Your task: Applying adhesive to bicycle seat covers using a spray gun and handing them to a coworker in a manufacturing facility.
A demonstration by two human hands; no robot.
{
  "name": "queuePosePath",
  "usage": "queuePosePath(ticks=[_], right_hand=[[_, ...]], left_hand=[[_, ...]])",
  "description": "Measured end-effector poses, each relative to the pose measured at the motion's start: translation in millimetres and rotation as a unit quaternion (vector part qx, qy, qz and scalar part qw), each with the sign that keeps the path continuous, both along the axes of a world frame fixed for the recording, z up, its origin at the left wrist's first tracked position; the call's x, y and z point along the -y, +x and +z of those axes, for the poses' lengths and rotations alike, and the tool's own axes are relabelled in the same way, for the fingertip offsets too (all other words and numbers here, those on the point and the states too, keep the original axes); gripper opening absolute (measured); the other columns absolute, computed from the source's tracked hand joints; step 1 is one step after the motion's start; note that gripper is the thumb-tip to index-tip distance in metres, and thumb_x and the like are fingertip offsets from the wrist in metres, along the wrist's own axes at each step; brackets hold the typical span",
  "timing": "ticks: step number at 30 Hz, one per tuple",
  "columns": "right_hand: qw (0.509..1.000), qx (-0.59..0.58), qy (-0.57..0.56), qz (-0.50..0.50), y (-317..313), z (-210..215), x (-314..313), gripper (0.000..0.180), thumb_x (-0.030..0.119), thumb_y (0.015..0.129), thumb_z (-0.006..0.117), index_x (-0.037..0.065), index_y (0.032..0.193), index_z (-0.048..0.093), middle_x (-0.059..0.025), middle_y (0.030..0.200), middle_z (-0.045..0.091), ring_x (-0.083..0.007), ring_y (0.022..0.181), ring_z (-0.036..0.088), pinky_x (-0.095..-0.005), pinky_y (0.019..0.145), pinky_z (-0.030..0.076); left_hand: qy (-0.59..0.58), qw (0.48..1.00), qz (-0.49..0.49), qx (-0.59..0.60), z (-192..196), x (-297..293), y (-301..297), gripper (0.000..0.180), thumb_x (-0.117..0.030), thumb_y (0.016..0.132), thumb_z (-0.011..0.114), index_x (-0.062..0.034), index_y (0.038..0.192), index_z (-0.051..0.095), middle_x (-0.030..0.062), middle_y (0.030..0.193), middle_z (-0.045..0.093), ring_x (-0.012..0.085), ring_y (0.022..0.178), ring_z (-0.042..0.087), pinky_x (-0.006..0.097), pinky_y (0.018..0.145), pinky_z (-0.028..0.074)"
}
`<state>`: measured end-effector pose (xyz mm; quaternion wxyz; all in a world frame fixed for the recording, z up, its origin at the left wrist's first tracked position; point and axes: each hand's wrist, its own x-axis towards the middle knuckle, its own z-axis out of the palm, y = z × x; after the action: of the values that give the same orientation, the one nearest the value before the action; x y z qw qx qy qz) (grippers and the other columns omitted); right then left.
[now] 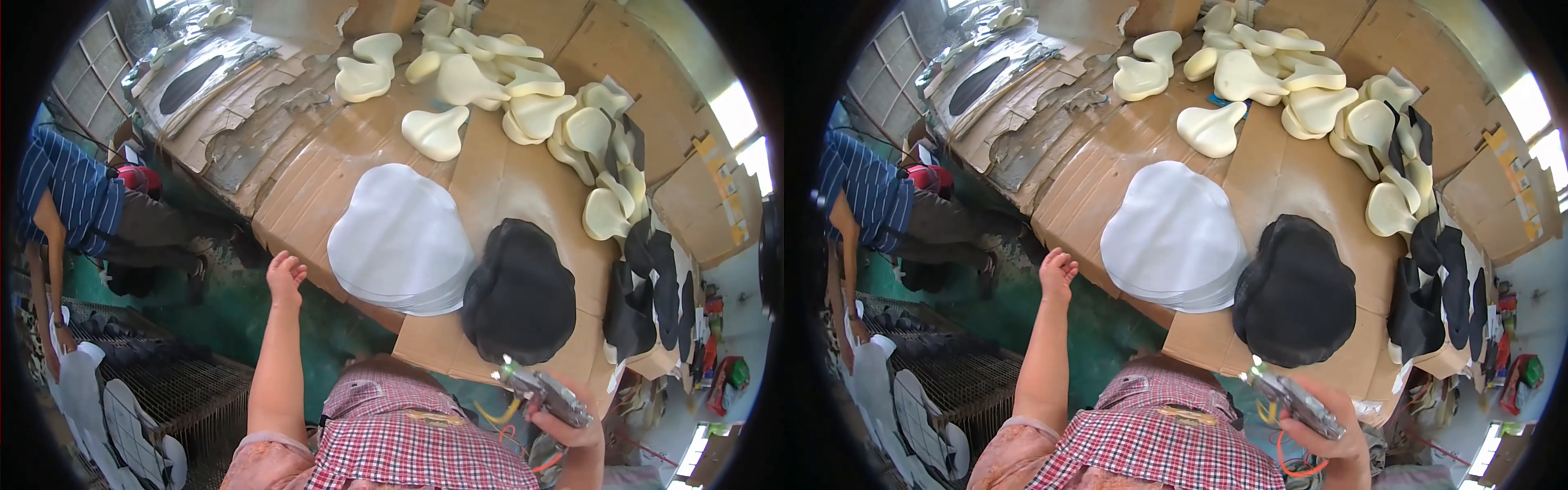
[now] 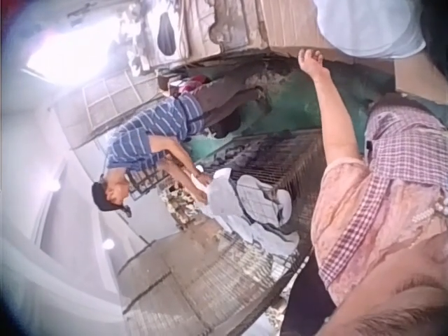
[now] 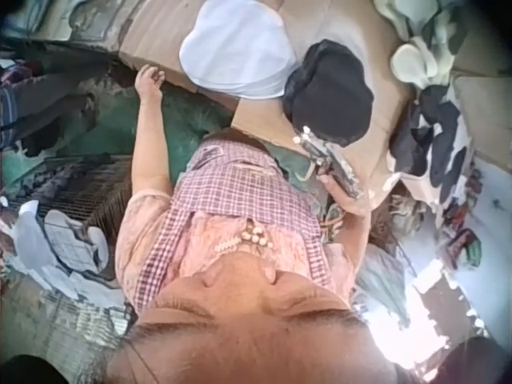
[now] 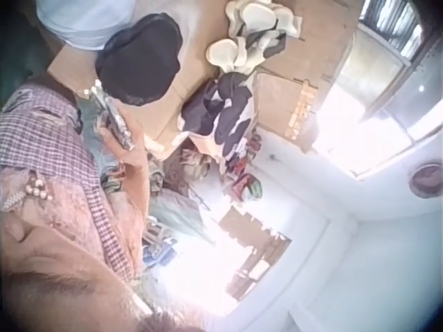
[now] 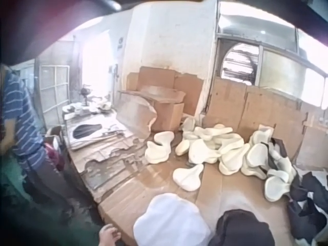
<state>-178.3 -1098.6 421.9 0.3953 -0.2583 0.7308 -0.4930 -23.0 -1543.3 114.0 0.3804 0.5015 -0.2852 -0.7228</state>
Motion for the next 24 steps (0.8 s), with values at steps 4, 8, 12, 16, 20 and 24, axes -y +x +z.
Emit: queuePosePath(ticks=[4,8,12,16,20,24], right_hand=[[0.989,-0.028,-0.113,-0.091,-6,-16,28,0.058,-0.006,0.075,0.066,-0.004,0.129,0.045,-0.0087,0.095,0.061,-0.0127,0.081,0.059,-0.0263,0.073,0.048],[0.987,-0.033,-0.102,-0.122,-22,0,28,0.06,-0.007,0.075,0.065,-0.004,0.13,0.043,-0.009,0.094,0.059,-0.0127,0.081,0.058,-0.0266,0.074,0.05],[0.991,-0.055,-0.097,-0.072,-32,3,24,0.062,-0.005,0.073,0.066,-0.004,0.13,0.043,-0.0097,0.092,0.061,-0.0133,0.08,0.059,-0.0261,0.071,0.049],[0.994,-0.104,0.014,0.026,-30,15,3,0.056,-0.003,0.073,0.067,-0.003,0.125,0.049,-0.0086,0.084,0.062,-0.0126,0.076,0.059,-0.0252,0.068,0.047],[0.992,-0.117,0.028,0.036,-32,15,7,0.052,-0.001,0.075,0.066,-0.002,0.124,0.05,-0.0063,0.085,0.061,-0.0102,0.075,0.057,-0.0246,0.067,0.047],[0.989,-0.104,-0.071,-0.074,-40,7,25,0.057,-0.005,0.075,0.064,-0.002,0.129,0.045,-0.0093,0.093,0.06,-0.0107,0.081,0.056,-0.0234,0.069,0.047]], left_hand=[[-0.036,0.987,-0.097,0.126,-26,-16,-27,0.038,-0.001,0.078,0.058,-0.0003,0.116,0.052,0.0073,0.086,0.059,0.0134,0.058,0.057,0.025,0.048,0.046],[-0.164,0.916,-0.193,0.31,-53,-12,-46,0.042,-0.007,0.074,0.059,-0.0019,0.116,0.055,0.0114,0.096,0.063,0.0226,0.07,0.062,0.034,0.063,0.05],[-0.273,0.797,-0.272,0.464,-39,-16,-66,0.042,-0.015,0.075,0.062,-0.009,0.117,0.057,0.0133,0.107,0.06,0.0312,0.096,0.06,0.04,0.085,0.047],[-0.303,0.743,-0.269,0.533,-30,-26,-74,0.036,-0.016,0.077,0.066,-0.0104,0.113,0.059,0.0138,0.112,0.056,0.0311,0.105,0.056,0.041,0.089,0.046],[-0.313,0.742,-0.265,0.531,-25,-31,-79,0.032,-0.014,0.077,0.066,-0.0096,0.108,0.06,0.0132,0.109,0.057,0.0316,0.103,0.057,0.041,0.088,0.046],[-0.287,0.754,-0.253,0.535,-17,-32,-81,0.021,-0.013,0.076,0.066,-0.0074,0.097,0.064,0.0123,0.104,0.059,0.032,0.1,0.058,0.041,0.086,0.047]])
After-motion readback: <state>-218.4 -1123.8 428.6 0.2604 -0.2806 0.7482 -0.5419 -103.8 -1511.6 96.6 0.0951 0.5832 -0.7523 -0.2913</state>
